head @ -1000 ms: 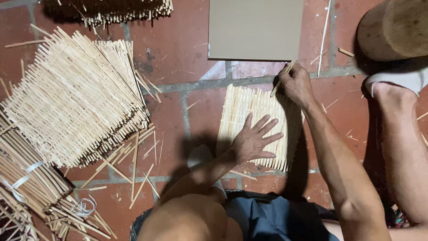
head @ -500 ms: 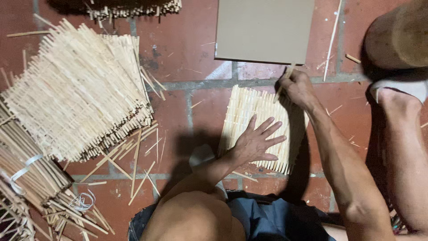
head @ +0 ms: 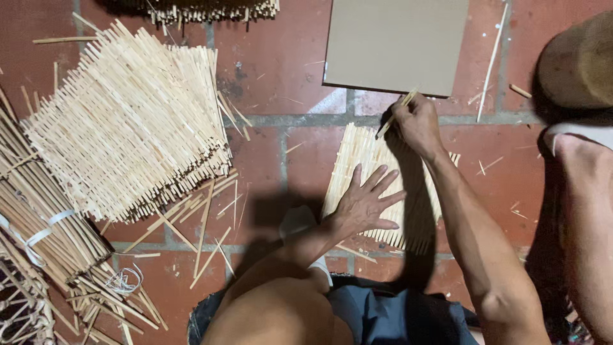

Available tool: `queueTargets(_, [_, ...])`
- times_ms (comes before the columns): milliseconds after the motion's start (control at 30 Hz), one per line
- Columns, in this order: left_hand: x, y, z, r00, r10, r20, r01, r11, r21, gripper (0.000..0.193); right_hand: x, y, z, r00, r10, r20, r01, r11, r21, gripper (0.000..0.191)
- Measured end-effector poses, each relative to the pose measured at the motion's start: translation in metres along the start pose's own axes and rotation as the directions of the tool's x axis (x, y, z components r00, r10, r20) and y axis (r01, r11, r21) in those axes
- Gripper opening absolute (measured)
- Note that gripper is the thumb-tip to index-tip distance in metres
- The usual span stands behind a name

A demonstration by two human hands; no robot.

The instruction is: The person applies glue to a rectangular board using a roller, then places a woven bamboo mat on top and presses it down. They repeat this cycle multiple times, stacking finished units and occasionally adjusting the mat edges with a small stick.

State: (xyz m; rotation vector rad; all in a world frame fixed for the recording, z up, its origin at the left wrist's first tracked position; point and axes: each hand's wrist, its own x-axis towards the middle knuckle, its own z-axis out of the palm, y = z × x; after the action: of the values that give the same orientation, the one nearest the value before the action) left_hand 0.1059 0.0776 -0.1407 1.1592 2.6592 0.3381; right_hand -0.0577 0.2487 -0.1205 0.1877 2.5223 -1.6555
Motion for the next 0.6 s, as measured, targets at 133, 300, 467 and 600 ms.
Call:
queueTargets(133, [-0.003,-0.006,0.001,0.989,0.029,-0.147,-0.029,1.000,0.006,0.088,0.008,-0.003,0.009,0.999,-0.030,0.017,0.032,0.997,-0.070,0.012])
queueTargets(300, [0.001,-0.007,-0.002,1.000,0.009,-0.022,-0.009,1.000,-0.003,0.080,0.012,-0.009,0.015,0.989,0.113,0.093,-0.110,0.993,-0.036,0.013])
queueTargets(467, [0.000,-0.009,-0.008,0.998,0.009,-0.063,-0.009,1.000,0.007,0.080,0.017,-0.003,0.018,0.985,0.119,0.122,-0.099,0.983,-0.157,0.016])
queueTargets(600, [-0.001,-0.008,-0.006,0.998,0.009,-0.055,-0.008,1.000,0.021,0.080,0.017,0.000,0.019,0.987,0.088,0.137,-0.074,0.991,-0.107,0.018])
